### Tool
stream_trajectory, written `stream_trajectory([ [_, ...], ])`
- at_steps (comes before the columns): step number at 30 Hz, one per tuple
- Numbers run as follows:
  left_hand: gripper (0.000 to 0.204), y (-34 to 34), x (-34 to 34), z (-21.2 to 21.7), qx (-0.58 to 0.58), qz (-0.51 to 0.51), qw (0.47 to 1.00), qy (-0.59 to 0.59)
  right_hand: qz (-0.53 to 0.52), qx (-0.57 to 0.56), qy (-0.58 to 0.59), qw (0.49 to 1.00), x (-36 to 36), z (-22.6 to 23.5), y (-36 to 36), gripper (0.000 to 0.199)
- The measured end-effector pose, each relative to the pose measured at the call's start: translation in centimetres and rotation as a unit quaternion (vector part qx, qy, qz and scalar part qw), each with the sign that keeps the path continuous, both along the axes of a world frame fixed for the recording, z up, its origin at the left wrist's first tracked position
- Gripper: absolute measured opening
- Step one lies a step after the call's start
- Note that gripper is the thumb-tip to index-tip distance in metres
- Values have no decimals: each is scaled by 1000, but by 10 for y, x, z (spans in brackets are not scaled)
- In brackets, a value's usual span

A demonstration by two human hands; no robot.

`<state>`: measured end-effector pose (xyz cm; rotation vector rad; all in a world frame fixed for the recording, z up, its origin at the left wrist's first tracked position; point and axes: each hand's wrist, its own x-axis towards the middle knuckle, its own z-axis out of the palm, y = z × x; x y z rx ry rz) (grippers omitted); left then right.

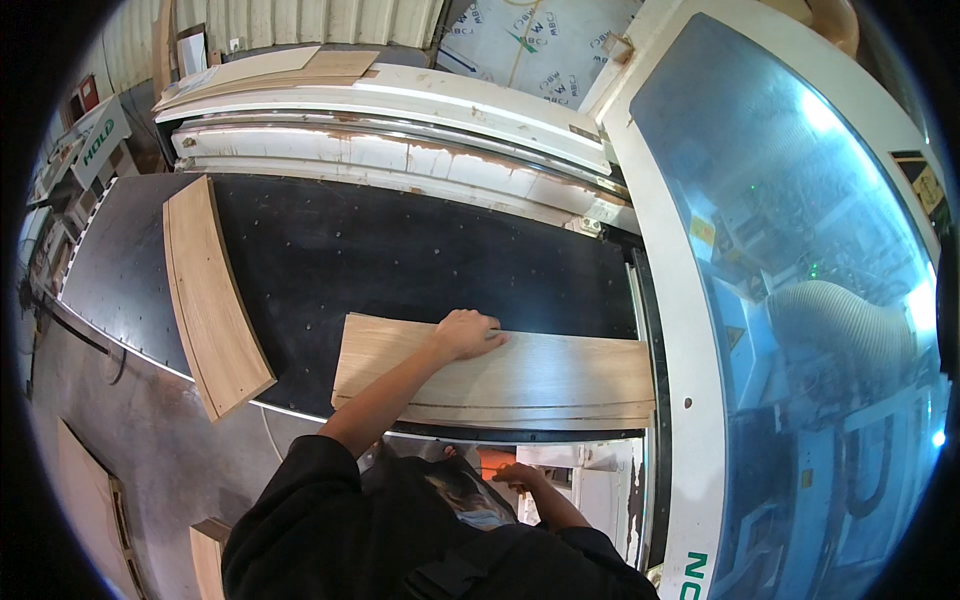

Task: The person places wooden boards into a woodworking machine, uses a yellow hand tool to scrape the surface, and moves the boards into a stack.

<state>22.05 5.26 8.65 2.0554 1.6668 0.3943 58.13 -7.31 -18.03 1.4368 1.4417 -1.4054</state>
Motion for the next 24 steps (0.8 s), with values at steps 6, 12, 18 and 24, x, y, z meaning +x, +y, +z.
stream_trajectory([
  [6,51,2,2,-4,20,-5,1000,1,-4,-31,42,999,-59,26,0,38],
  [12,49,4,9,-2,33,-12,999,-11,-17,-17,140,990,-57,-39,-7,38],
  [18,48,2,4,-2,23,-8,1000,-5,-26,-68,58,996,-32,-7,5,43],
  [24,48,3,3,2,-6,0,1000,2,11,16,-33,999,-9,25,5,52],
])
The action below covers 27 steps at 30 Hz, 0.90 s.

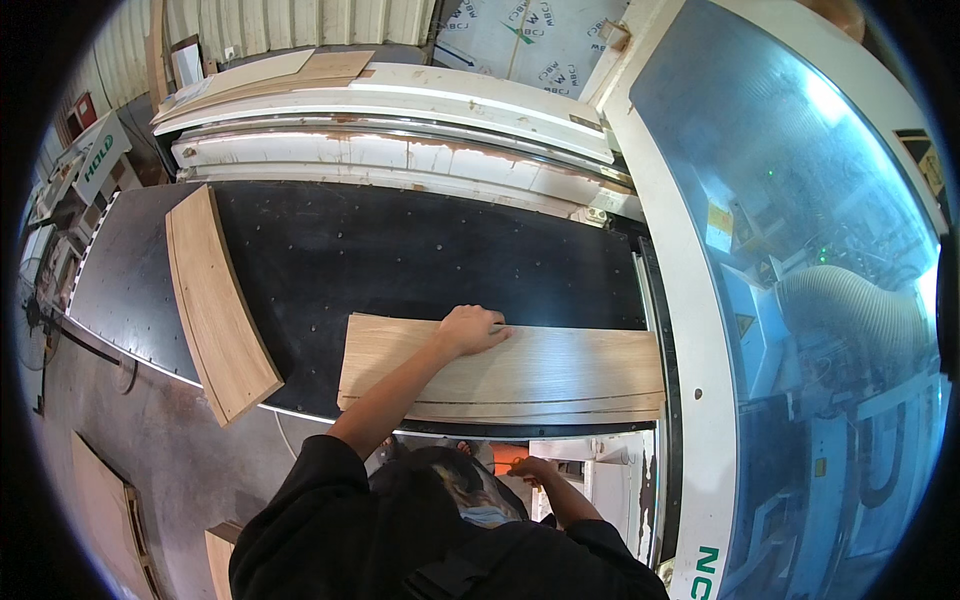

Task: The person places wooden boards into a woodworking machine, uses a yellow hand tool to scrape the surface, and moves the boards into a stack.

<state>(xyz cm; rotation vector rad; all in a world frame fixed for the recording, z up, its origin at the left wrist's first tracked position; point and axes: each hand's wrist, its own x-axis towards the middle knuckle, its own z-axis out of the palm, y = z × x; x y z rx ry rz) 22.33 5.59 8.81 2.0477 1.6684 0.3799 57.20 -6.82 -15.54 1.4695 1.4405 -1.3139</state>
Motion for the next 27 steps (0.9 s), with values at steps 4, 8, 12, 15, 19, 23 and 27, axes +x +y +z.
stream_trajectory([
  [4,49,0,2,4,7,-4,1000,-1,-62,-14,18,998,7,-10,-3,51],
  [8,49,0,6,5,5,-5,1000,-1,-100,-3,87,991,-5,-18,-15,50],
  [12,50,-1,2,1,14,3,1000,-8,-84,-62,57,993,-27,-37,-7,45],
  [15,51,-2,3,1,22,0,1000,-11,-91,-98,74,988,-34,-40,-5,42],
  [19,51,-1,1,-3,29,2,1000,-1,-48,-82,44,994,-45,-27,-3,41],
  [23,50,0,4,-1,28,-1,1000,4,-21,-69,44,996,-21,-37,-6,41],
  [27,50,1,7,3,11,-4,1000,3,8,-7,-16,1000,1,-64,-12,46],
])
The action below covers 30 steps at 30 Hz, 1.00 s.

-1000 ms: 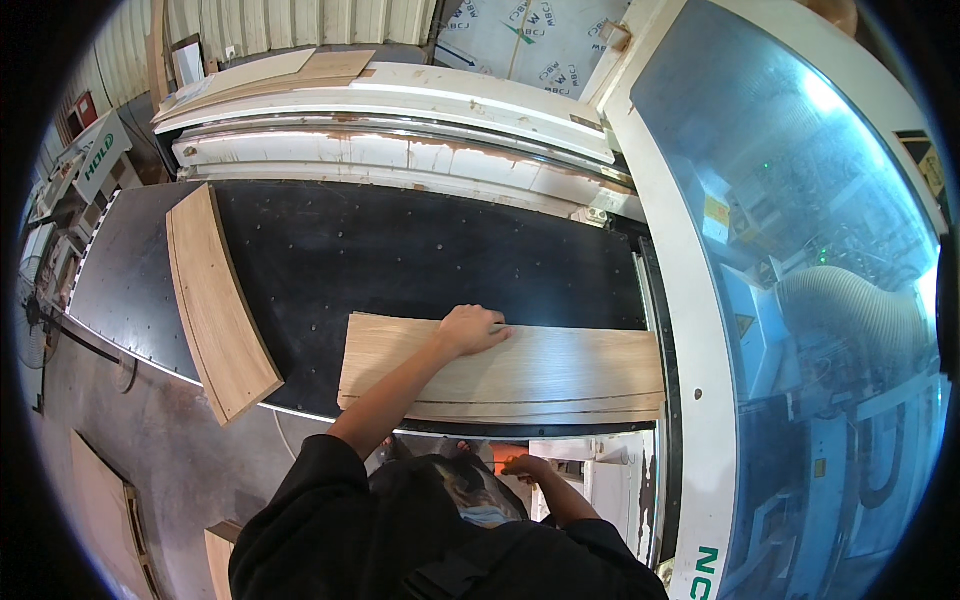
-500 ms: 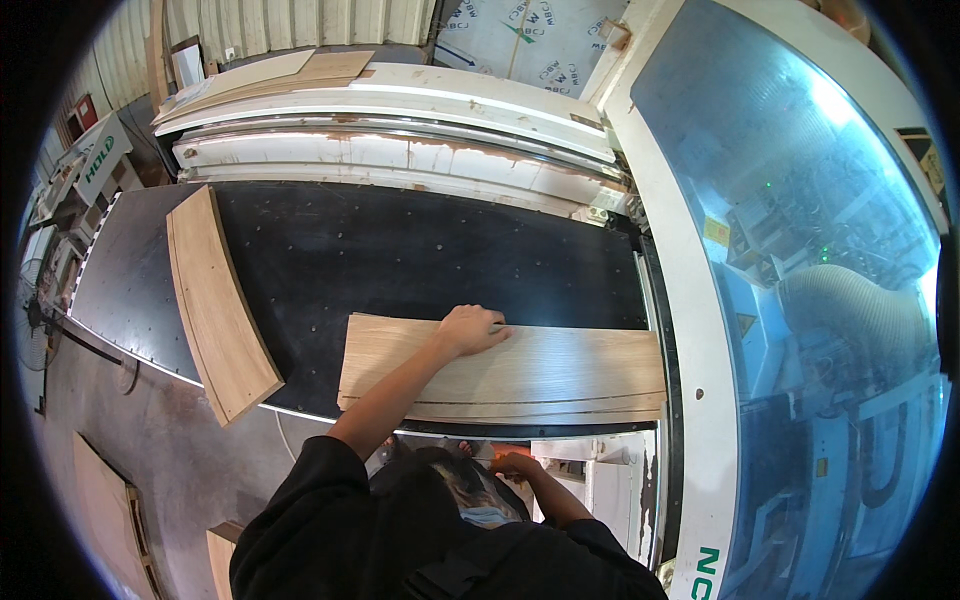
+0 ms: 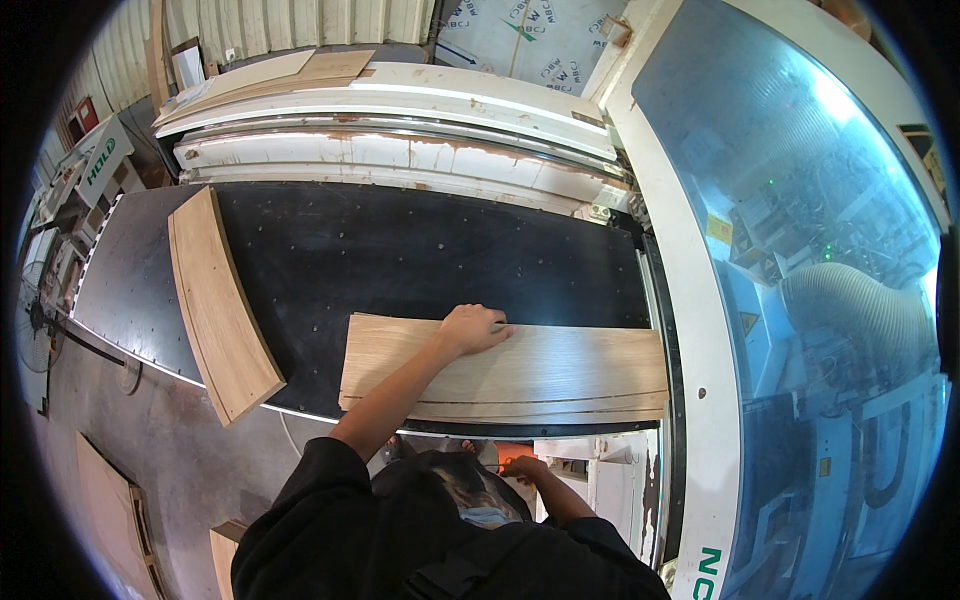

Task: The person places wooden boards into a woodworking machine, uses a yellow hand tool to scrape the surface, and moves the boards into a stack.

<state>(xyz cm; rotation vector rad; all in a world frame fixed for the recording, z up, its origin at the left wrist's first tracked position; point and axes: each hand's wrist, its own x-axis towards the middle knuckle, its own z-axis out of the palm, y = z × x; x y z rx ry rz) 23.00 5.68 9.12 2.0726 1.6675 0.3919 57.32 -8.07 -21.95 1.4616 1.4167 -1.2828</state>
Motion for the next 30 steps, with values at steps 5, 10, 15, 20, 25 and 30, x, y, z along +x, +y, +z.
stream_trajectory([
  [5,49,-2,-3,-2,-2,9,1000,1,44,33,-1,999,-4,20,1,48],
  [10,49,0,0,-4,5,6,1000,-7,-6,32,55,998,-12,14,-2,49],
  [15,48,-1,-3,-5,9,14,1000,-11,-60,-66,115,989,-38,27,5,52],
  [20,49,0,-2,-3,6,17,1000,-5,-65,-78,98,990,-44,46,8,53],
  [25,49,-1,-2,1,0,17,1000,-7,-58,-26,78,995,-24,41,4,50],
  [30,50,-1,0,2,1,18,1000,-8,-44,-26,9,999,6,24,-3,50],
])
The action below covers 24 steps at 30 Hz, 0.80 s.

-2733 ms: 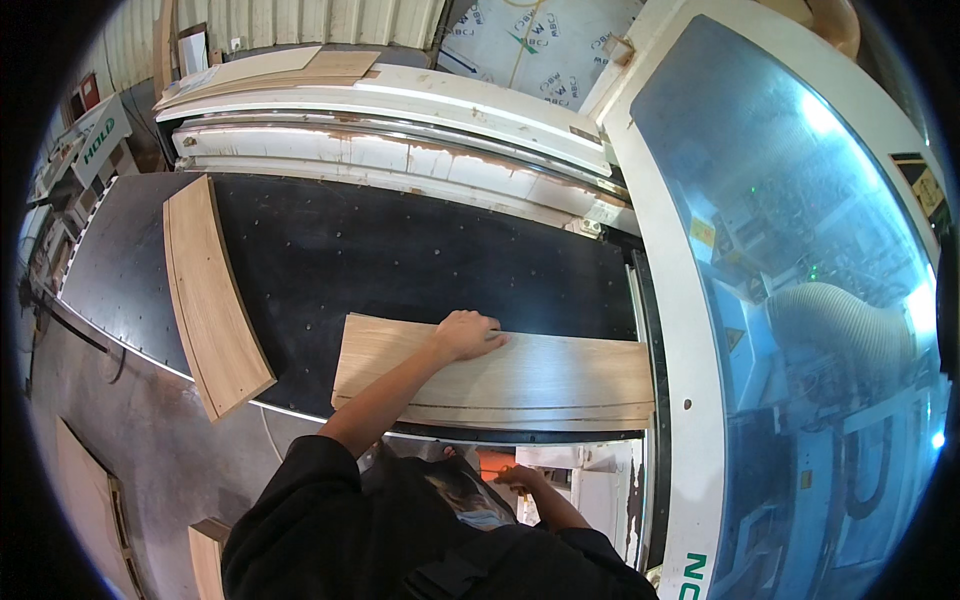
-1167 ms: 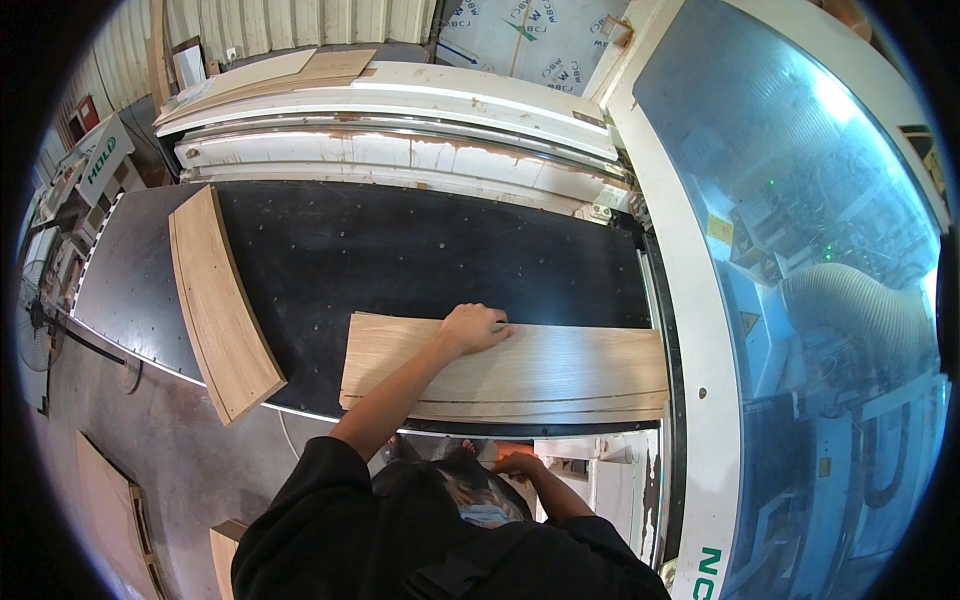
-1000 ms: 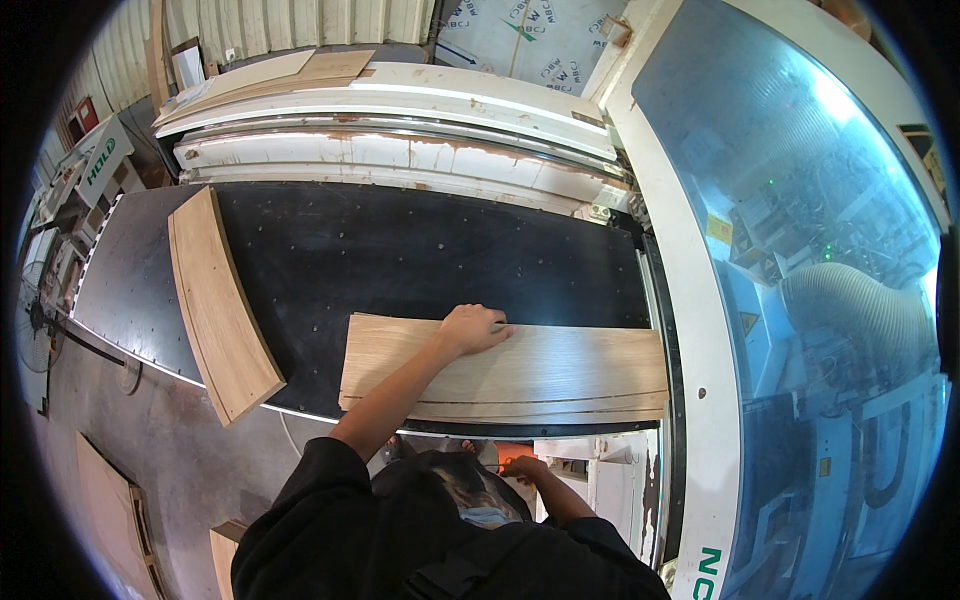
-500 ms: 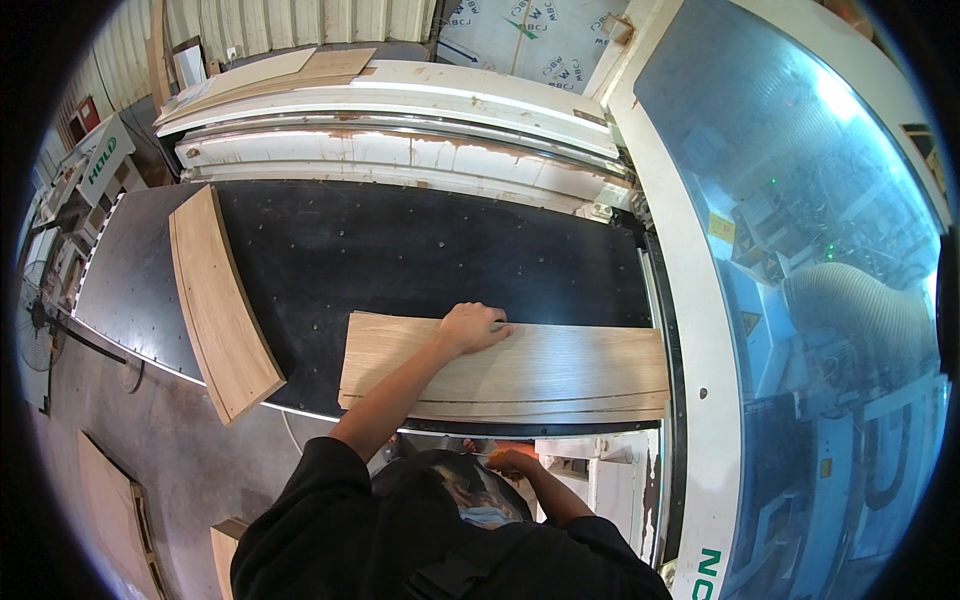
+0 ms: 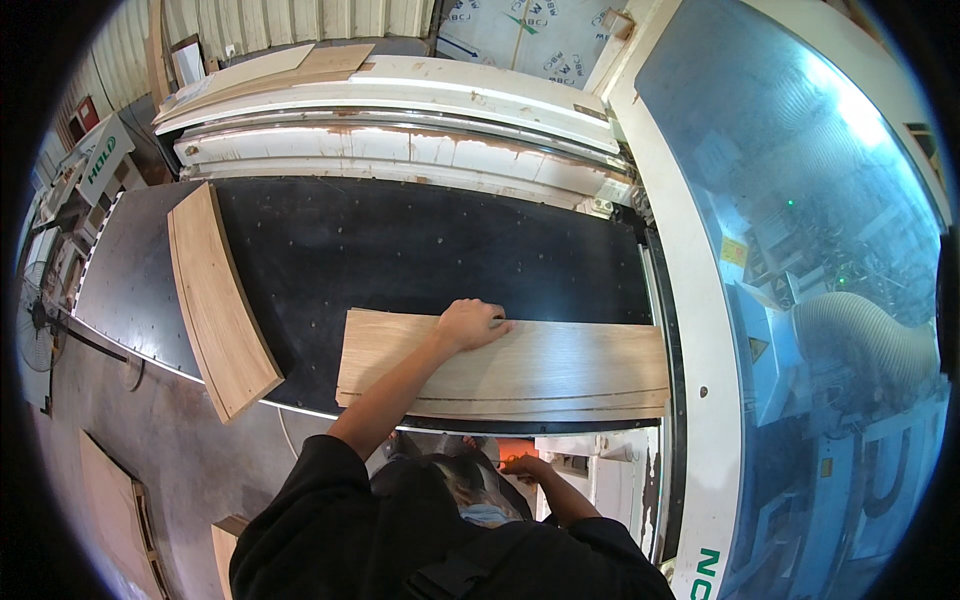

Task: The person places wooden boards into a woodworking machine, uses a yellow hand tool to scrape the surface, and moves the boards into a stack.

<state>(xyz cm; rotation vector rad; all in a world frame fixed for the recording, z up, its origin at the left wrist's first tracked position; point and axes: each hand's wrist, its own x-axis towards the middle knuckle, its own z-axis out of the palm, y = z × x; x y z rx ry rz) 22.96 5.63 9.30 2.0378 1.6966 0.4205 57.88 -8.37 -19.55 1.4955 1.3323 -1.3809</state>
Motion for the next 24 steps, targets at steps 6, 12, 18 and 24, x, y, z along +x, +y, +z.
stream_trajectory([
  [6,51,3,-1,-5,-2,4,1000,-10,114,78,-34,990,15,8,-10,53],
  [12,51,1,1,0,-2,5,1000,-9,190,155,-38,969,5,4,-10,58],
  [18,52,2,-2,-4,0,10,1000,-9,215,136,55,966,-42,8,-2,59],
  [24,52,3,0,-4,5,8,1000,-17,143,158,211,954,-44,-31,-1,59],
])
